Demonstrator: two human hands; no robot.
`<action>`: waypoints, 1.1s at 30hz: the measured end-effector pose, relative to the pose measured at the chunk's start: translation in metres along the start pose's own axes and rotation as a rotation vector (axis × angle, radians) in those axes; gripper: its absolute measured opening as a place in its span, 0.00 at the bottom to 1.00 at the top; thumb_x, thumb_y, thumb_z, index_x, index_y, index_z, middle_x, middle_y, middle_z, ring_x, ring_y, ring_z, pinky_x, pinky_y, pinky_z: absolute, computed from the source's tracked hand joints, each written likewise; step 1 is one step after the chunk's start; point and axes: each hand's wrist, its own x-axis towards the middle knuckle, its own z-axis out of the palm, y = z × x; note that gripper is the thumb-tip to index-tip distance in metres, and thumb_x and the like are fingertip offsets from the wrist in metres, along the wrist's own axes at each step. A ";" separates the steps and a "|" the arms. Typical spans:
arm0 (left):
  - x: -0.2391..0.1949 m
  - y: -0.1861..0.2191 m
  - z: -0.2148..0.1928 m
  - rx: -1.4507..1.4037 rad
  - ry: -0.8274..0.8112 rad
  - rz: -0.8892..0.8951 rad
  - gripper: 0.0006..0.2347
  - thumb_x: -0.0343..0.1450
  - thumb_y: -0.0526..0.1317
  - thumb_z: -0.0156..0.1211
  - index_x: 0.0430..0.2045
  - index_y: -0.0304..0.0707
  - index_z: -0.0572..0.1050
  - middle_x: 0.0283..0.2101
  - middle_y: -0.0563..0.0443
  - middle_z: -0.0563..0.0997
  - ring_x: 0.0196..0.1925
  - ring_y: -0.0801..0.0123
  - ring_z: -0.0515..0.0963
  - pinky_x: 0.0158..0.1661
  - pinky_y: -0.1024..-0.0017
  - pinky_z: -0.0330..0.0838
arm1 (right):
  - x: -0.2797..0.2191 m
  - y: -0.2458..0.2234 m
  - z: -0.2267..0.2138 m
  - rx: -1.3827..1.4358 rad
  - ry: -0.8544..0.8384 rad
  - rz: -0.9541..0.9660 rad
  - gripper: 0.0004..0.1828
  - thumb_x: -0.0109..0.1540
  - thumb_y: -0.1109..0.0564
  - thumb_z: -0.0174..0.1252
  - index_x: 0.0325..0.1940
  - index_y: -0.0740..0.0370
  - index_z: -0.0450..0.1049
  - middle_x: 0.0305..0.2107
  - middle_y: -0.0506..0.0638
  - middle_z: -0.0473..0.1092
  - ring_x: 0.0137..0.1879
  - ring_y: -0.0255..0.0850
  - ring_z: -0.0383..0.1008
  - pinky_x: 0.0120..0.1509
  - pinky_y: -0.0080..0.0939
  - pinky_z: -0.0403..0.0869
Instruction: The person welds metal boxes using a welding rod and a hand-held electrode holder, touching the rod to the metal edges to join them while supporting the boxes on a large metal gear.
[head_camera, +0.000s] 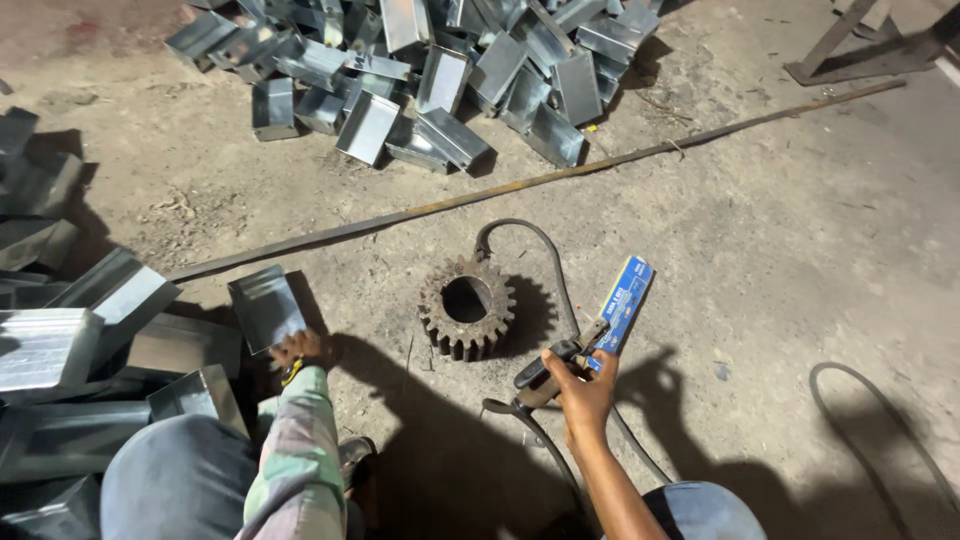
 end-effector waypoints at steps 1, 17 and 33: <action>0.003 0.000 0.010 0.013 0.035 0.012 0.31 0.69 0.61 0.59 0.65 0.46 0.67 0.72 0.43 0.65 0.75 0.48 0.60 0.70 0.43 0.53 | 0.000 -0.002 0.001 0.005 -0.003 0.035 0.37 0.50 0.56 0.75 0.56 0.59 0.61 0.40 0.51 0.69 0.38 0.37 0.73 0.32 0.40 0.72; -0.016 0.009 0.038 -0.137 -0.009 -0.037 0.34 0.66 0.61 0.60 0.61 0.35 0.69 0.56 0.36 0.79 0.59 0.43 0.76 0.56 0.45 0.69 | -0.004 0.007 0.012 -0.129 0.017 -0.014 0.40 0.46 0.51 0.80 0.54 0.59 0.65 0.39 0.50 0.72 0.42 0.38 0.74 0.46 0.40 0.75; -0.056 0.097 -0.051 -1.782 0.461 0.362 0.15 0.75 0.33 0.64 0.54 0.26 0.75 0.50 0.43 0.82 0.49 0.59 0.80 0.49 0.68 0.76 | -0.009 -0.014 0.003 -0.288 0.008 -0.006 0.45 0.44 0.41 0.79 0.56 0.58 0.63 0.37 0.53 0.75 0.41 0.42 0.77 0.46 0.44 0.77</action>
